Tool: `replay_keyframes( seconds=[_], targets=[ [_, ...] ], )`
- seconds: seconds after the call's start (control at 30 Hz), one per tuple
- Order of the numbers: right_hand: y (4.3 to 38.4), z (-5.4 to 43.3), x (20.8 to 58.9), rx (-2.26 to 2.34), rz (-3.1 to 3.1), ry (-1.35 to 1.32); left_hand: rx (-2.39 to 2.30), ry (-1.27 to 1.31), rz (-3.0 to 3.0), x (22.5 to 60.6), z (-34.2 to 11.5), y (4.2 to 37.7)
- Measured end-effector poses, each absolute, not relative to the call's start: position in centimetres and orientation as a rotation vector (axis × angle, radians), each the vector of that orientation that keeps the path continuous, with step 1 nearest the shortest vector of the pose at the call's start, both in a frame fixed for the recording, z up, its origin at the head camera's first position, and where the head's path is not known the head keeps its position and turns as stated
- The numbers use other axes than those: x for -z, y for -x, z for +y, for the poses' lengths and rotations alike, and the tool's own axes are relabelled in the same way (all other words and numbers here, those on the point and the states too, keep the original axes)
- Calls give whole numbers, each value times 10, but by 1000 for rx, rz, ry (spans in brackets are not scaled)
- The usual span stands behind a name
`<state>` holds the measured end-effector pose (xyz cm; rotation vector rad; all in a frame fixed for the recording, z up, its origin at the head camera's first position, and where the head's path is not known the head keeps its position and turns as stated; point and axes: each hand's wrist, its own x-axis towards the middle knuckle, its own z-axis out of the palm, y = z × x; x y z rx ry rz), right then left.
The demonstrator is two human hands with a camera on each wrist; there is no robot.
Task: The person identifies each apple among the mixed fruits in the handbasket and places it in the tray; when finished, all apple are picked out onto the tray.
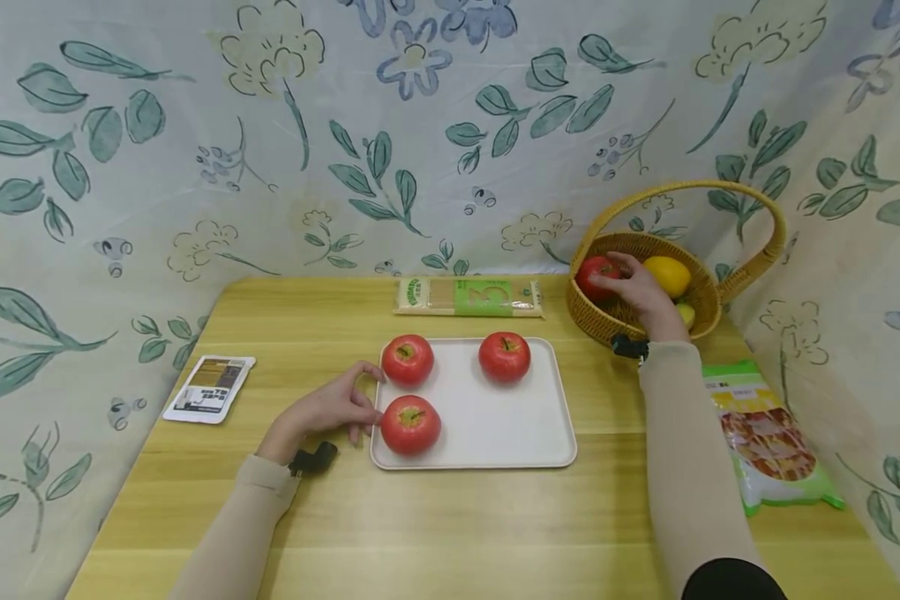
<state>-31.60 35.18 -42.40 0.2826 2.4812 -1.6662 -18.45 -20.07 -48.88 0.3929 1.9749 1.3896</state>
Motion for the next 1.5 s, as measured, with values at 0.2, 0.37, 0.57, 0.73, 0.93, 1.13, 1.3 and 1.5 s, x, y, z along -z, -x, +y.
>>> replay_keyframes(
  seconds=[0.2,0.37,0.57,0.73,0.93,1.13,1.3,1.5],
  targets=[
    [318,353,425,1632,2498,-245,-1388,-393,1983,489,-200,185],
    [318,352,427,1605,2499,-264,-1389,-391,1984,490,-200,186],
    [315,351,428,1579,2534,-273,-1381,-385,1985,491,-199,185],
    [314,351,429,1555,2568,-273,-1387,-387,1981,491,-198,184],
    [313,352,429,1510,2624,-273,-1377,-383,1992,492,-198,183],
    [304,351,420,1532,2657,-283,-1378,-384,1992,493,-198,183],
    [295,348,409,1536,2710,-312,-1377,-387,1995,491,-198,183],
    [280,340,393,1597,2729,-349,-1380,-383,1989,490,-199,184]
  ],
)
